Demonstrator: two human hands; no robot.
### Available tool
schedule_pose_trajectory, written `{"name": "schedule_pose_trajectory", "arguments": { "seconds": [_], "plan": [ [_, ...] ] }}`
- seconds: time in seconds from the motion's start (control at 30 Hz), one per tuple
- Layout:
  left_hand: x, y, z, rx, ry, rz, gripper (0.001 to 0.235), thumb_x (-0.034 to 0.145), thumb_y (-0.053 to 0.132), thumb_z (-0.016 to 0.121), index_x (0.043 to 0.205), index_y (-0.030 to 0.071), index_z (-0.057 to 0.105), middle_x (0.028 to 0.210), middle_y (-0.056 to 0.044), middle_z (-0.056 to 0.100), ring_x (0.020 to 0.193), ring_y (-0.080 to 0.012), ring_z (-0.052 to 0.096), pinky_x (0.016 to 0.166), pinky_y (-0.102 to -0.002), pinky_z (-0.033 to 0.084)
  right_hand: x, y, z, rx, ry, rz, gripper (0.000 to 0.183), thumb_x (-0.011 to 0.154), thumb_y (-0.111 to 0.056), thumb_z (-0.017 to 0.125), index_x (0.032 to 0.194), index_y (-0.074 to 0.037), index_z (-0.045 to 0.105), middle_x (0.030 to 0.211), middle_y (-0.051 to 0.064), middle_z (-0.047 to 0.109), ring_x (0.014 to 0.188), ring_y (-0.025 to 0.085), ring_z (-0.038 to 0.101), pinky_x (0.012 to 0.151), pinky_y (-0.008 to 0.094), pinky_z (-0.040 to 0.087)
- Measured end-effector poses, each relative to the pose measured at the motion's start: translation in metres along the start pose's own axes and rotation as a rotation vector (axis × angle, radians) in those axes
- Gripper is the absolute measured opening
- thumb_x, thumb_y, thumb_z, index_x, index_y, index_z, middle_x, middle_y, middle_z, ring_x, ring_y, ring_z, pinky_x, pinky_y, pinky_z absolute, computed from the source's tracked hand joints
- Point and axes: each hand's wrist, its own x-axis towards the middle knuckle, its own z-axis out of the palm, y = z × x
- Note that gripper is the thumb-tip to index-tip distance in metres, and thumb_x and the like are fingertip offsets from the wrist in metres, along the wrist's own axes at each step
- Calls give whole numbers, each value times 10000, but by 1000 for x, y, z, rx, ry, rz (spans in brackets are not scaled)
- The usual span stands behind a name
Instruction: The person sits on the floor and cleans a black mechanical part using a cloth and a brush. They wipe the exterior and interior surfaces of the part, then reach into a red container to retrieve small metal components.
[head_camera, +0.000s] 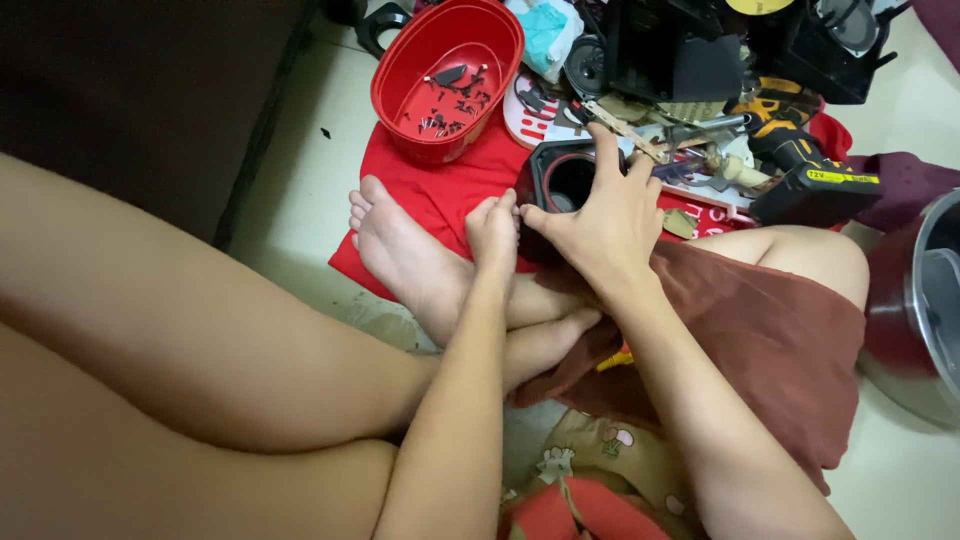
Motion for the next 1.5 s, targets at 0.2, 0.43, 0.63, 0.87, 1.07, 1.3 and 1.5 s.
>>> {"name": "schedule_pose_trajectory", "arguments": {
  "seconds": [0.2, 0.43, 0.63, 0.87, 1.07, 1.3, 1.5],
  "plan": [
    [1, -1, 2, 13, 12, -1, 241, 713, 251, 606, 548, 80, 568, 421, -64, 459, 360, -142, 433, 330, -218, 325, -2, -4, -3, -5, 5, -17, 915, 494, -496, 798, 1268, -294, 354, 1144, 165, 410, 1075, 385, 454, 883, 489, 361],
    [3, -1, 2, 52, 25, 7, 240, 700, 278, 617, 567, 79, 599, 457, -59, 508, 427, -130, 468, 369, -215, 339, -3, 3, -5, -7, 25, -79, 924, 457, -531, 810, 1243, -280, 393, 1118, 165, 414, 1018, 402, 486, 857, 482, 374],
    [-6, 8, -1, 107, 22, -3, 247, 690, 326, 614, 583, 104, 613, 499, -52, 550, 520, -147, 516, 460, -228, 376, -7, -8, -8, -4, 8, -67, 898, 488, -479, 816, 1251, -258, 397, 1125, 188, 417, 1015, 429, 487, 874, 490, 361],
    [3, -3, 3, 116, 49, 20, 247, 691, 328, 613, 584, 105, 617, 505, -61, 551, 553, -169, 538, 509, -237, 395, 0, -9, -4, 5, 3, -24, 885, 494, -479, 812, 1245, -270, 393, 1163, 191, 392, 1035, 429, 478, 878, 495, 368],
    [-6, 7, 0, 102, 29, 9, 236, 681, 320, 615, 569, 112, 606, 500, -40, 543, 560, -152, 531, 509, -226, 383, -2, -15, -10, -3, -47, 13, 899, 502, -470, 819, 1260, -272, 380, 1178, 212, 377, 1032, 461, 477, 881, 516, 361],
    [-2, 1, 3, 99, 52, 39, 247, 678, 324, 620, 567, 103, 603, 490, -50, 527, 554, -166, 520, 512, -233, 378, 0, -17, -6, -57, -48, -5, 900, 508, -508, 816, 1258, -268, 380, 1161, 223, 375, 1018, 491, 481, 862, 530, 368],
    [-17, 15, 0, 89, 41, 5, 244, 687, 312, 614, 580, 92, 605, 482, -30, 517, 533, -144, 507, 495, -220, 364, 1, -22, -10, -102, -96, 9, 886, 548, -528, 792, 1271, -233, 373, 1167, 255, 367, 1005, 513, 487, 856, 538, 381]
  ]
}}
